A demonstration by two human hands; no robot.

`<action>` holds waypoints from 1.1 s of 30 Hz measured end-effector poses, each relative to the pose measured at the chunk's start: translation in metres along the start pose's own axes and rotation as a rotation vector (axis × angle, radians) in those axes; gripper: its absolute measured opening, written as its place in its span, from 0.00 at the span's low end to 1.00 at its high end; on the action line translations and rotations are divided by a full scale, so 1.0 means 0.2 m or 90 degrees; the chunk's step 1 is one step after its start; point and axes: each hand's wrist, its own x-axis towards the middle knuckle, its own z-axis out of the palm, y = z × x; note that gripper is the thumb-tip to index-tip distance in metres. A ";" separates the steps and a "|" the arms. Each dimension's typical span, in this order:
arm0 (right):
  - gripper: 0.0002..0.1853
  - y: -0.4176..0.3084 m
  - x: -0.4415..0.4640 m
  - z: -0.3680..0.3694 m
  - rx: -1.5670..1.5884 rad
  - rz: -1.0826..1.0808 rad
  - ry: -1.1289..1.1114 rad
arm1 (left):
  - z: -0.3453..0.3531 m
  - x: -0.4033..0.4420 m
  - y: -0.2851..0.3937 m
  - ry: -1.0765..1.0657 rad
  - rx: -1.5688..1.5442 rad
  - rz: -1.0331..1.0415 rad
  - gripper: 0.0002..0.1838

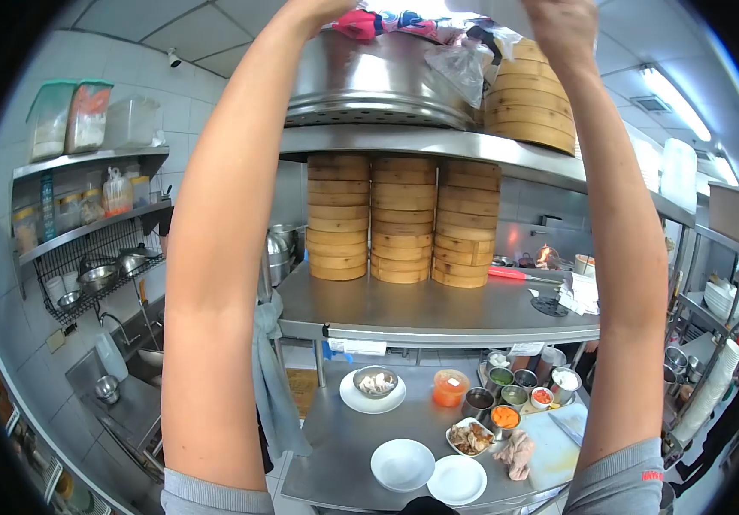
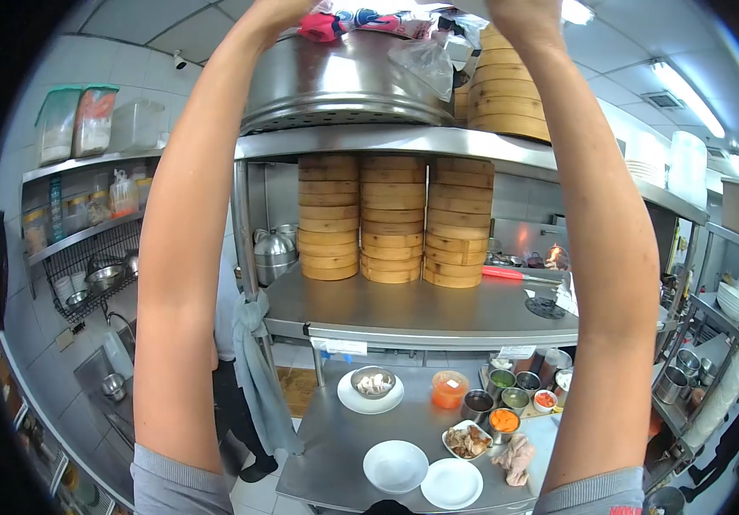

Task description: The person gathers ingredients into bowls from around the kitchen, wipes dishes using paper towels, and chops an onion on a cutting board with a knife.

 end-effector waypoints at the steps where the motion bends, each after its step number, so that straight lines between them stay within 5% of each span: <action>1: 0.16 0.06 0.02 -0.02 0.113 0.077 0.053 | -0.01 -0.05 0.05 0.037 0.003 -0.006 0.29; 4: 0.15 0.09 -0.01 -0.21 0.493 0.409 0.026 | -0.02 -0.19 0.17 0.116 0.044 0.047 0.38; 6: 0.19 0.17 -0.13 -0.36 0.596 0.384 -0.074 | 0.00 -0.46 0.40 0.226 0.084 0.115 0.40; 7: 0.20 0.12 -0.24 -0.45 0.583 0.392 -0.090 | -0.02 -0.58 0.48 0.084 -0.060 0.258 0.40; 8: 0.21 0.04 -0.36 -0.53 0.575 0.403 -0.109 | 0.02 -0.72 0.52 0.027 -0.166 0.242 0.43; 12: 0.33 -0.32 -0.98 -0.86 0.739 0.567 -0.117 | 0.40 -1.27 0.65 -0.029 -0.605 -0.066 0.57; 14: 0.37 -0.48 -1.30 -0.99 0.631 0.690 -0.077 | 0.50 -1.55 0.71 -0.125 -0.829 -0.256 0.62; 16: 0.41 -0.61 -1.58 -1.11 0.538 0.819 -0.043 | 0.57 -1.83 0.73 -0.260 -0.741 -0.384 0.59; 22: 0.34 -0.85 -1.96 -1.32 0.411 1.153 -0.048 | 0.80 -2.50 0.79 -0.290 -0.624 -0.605 0.36; 24: 0.40 -0.90 -2.02 -1.37 0.387 1.186 -0.123 | 0.80 -2.59 0.82 -0.278 -0.697 -0.702 0.35; 27: 0.45 -0.98 -2.11 -1.41 0.398 1.219 -0.156 | 0.83 -2.67 0.90 -0.220 -0.650 -0.668 0.31; 31: 0.54 -1.11 -2.29 -1.52 0.548 1.217 -0.075 | 0.82 -2.76 0.96 -0.202 -0.745 -0.772 0.28; 33: 0.53 -1.21 -2.39 -1.57 0.644 1.238 0.057 | 0.80 -2.77 0.94 -0.313 -0.710 -0.788 0.29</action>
